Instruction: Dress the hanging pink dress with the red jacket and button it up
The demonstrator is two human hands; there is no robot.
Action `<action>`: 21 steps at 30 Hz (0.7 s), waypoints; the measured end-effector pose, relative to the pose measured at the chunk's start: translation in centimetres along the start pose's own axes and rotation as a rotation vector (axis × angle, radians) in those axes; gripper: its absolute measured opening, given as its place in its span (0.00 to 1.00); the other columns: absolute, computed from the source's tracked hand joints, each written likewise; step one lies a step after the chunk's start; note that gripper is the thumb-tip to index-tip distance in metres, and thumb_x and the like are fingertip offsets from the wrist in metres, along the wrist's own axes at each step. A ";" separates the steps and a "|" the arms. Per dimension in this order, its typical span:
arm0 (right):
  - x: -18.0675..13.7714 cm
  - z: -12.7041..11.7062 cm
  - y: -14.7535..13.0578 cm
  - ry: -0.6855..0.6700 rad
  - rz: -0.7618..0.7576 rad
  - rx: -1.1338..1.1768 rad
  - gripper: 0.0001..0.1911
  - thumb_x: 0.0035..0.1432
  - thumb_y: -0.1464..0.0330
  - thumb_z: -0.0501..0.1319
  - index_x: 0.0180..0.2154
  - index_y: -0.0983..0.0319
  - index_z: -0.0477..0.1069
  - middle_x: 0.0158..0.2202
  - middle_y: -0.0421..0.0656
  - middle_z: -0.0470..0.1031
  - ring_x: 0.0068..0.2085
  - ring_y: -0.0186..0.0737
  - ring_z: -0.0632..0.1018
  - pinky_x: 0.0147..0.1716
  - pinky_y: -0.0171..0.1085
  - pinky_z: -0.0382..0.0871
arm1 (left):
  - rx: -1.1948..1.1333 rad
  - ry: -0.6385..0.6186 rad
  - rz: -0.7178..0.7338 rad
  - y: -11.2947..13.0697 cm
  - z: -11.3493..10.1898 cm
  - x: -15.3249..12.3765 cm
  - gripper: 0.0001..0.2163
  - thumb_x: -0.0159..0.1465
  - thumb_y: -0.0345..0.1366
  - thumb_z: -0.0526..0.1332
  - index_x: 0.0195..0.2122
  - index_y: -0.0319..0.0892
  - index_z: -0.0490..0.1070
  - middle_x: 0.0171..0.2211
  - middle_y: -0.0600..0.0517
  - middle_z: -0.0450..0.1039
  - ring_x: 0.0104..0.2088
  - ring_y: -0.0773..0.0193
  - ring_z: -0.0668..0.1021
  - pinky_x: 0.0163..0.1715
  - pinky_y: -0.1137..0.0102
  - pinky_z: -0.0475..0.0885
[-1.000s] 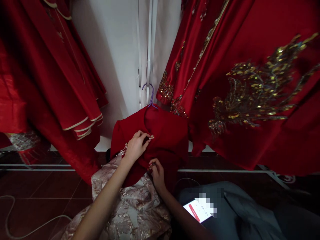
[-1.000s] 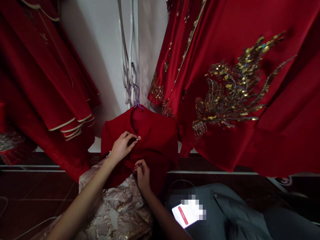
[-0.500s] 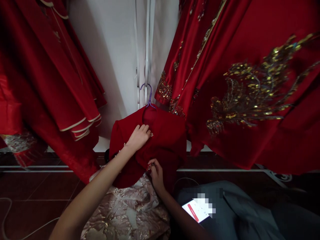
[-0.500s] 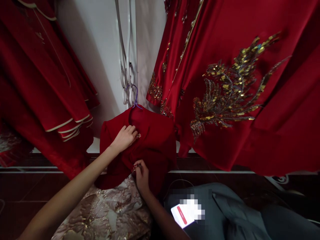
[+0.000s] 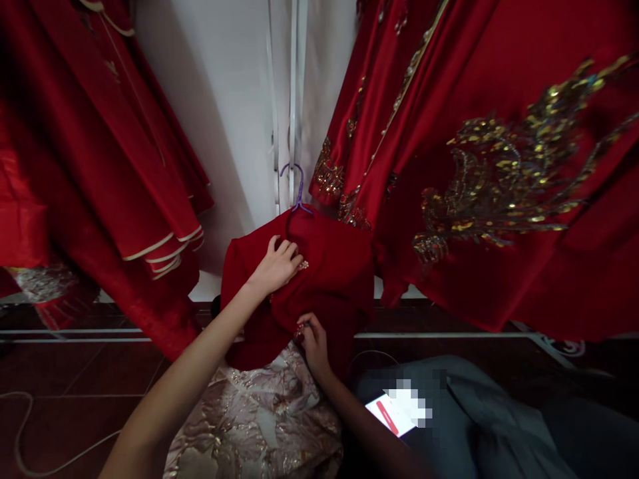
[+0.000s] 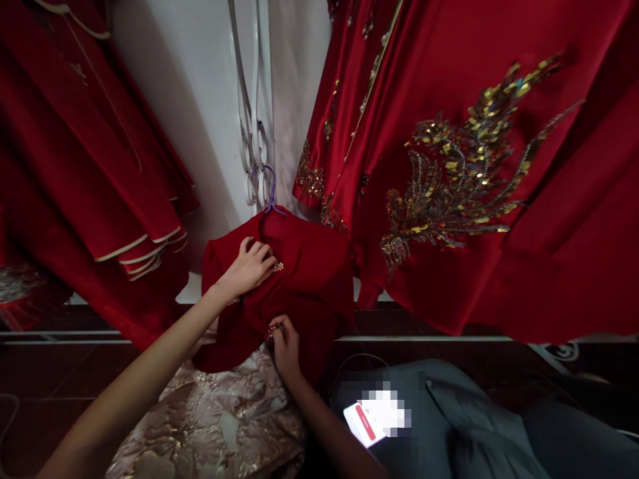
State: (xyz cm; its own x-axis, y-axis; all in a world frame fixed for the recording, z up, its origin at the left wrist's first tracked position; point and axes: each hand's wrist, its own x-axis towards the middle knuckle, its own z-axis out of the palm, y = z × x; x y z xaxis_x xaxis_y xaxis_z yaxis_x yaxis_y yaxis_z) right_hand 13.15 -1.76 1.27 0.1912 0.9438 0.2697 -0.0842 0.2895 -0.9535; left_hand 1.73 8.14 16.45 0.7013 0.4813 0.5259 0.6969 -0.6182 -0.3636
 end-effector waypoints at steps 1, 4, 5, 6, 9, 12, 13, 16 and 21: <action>0.0 0.0 0.0 -0.001 -0.001 -0.001 0.04 0.49 0.71 0.51 0.29 0.61 0.64 0.22 0.35 0.61 0.24 0.32 0.63 0.24 0.31 0.57 | 0.002 -0.006 0.015 0.0 0.1 0.0 0.09 0.64 0.37 0.52 0.37 0.41 0.70 0.41 0.45 0.67 0.44 0.56 0.68 0.56 0.50 0.51; 0.0 0.0 0.2 -0.002 -0.012 -0.008 0.04 0.49 0.71 0.51 0.29 0.61 0.64 0.23 0.35 0.61 0.25 0.32 0.64 0.25 0.31 0.57 | -0.017 -0.019 0.029 0.0 0.3 0.1 0.09 0.63 0.37 0.52 0.35 0.40 0.70 0.41 0.45 0.67 0.44 0.56 0.68 0.56 0.49 0.51; 0.0 0.0 0.3 -0.002 -0.012 -0.010 0.04 0.49 0.71 0.51 0.29 0.61 0.64 0.22 0.35 0.61 0.25 0.32 0.64 0.25 0.31 0.57 | -0.037 -0.018 0.022 0.0 0.4 0.1 0.09 0.63 0.37 0.53 0.36 0.40 0.70 0.41 0.45 0.67 0.44 0.56 0.68 0.56 0.49 0.51; 0.0 0.0 0.3 -0.002 -0.011 -0.009 0.04 0.49 0.71 0.51 0.29 0.61 0.64 0.22 0.35 0.61 0.25 0.32 0.64 0.25 0.31 0.57 | -0.067 -0.015 0.012 -0.1 0.4 0.0 0.09 0.63 0.37 0.53 0.36 0.40 0.70 0.41 0.45 0.67 0.44 0.56 0.68 0.57 0.49 0.50; 0.1 0.0 0.3 -0.005 0.001 -0.008 0.04 0.50 0.70 0.51 0.29 0.61 0.64 0.22 0.35 0.61 0.24 0.32 0.64 0.24 0.31 0.57 | -0.197 -0.001 -0.007 -0.3 0.0 -0.2 0.08 0.63 0.36 0.52 0.37 0.41 0.70 0.39 0.47 0.68 0.45 0.58 0.68 0.58 0.50 0.47; 0.1 0.0 0.1 -0.006 0.006 -0.010 0.04 0.50 0.70 0.51 0.29 0.61 0.63 0.22 0.35 0.61 0.23 0.32 0.64 0.23 0.31 0.57 | -0.295 0.001 -0.001 -0.4 -0.4 -0.4 0.08 0.64 0.35 0.50 0.36 0.42 0.68 0.35 0.50 0.70 0.43 0.60 0.69 0.59 0.49 0.44; 0.1 0.1 0.1 -0.007 0.007 -0.010 0.04 0.50 0.70 0.51 0.29 0.61 0.63 0.22 0.35 0.61 0.23 0.32 0.64 0.23 0.31 0.57 | -0.309 0.002 0.003 -0.4 -0.5 -0.4 0.08 0.64 0.34 0.50 0.36 0.42 0.68 0.33 0.51 0.70 0.42 0.61 0.69 0.59 0.49 0.43; -0.1 0.1 0.2 -0.018 0.006 -0.022 0.04 0.51 0.70 0.51 0.30 0.61 0.64 0.22 0.35 0.60 0.23 0.32 0.64 0.23 0.31 0.57 | -0.327 0.007 0.008 -0.2 -0.6 -0.4 0.08 0.65 0.33 0.48 0.35 0.42 0.67 0.30 0.53 0.69 0.39 0.63 0.71 0.60 0.49 0.41; -0.3 -0.2 -0.6 0.144 -0.216 -0.156 0.06 0.53 0.70 0.51 0.32 0.61 0.66 0.31 0.40 0.64 0.31 0.36 0.67 0.31 0.35 0.62 | -0.331 0.035 -0.019 0.0 -0.7 -0.7 0.09 0.65 0.32 0.47 0.34 0.42 0.66 0.28 0.54 0.69 0.36 0.65 0.71 0.59 0.49 0.40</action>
State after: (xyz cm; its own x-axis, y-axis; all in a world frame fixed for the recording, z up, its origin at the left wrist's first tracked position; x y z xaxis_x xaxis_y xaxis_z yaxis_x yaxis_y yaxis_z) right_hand 13.35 -2.27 1.73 0.3264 0.8271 0.4576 0.1225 0.4430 -0.8881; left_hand 1.10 7.37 16.61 0.6789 0.4769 0.5582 0.6196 -0.7801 -0.0871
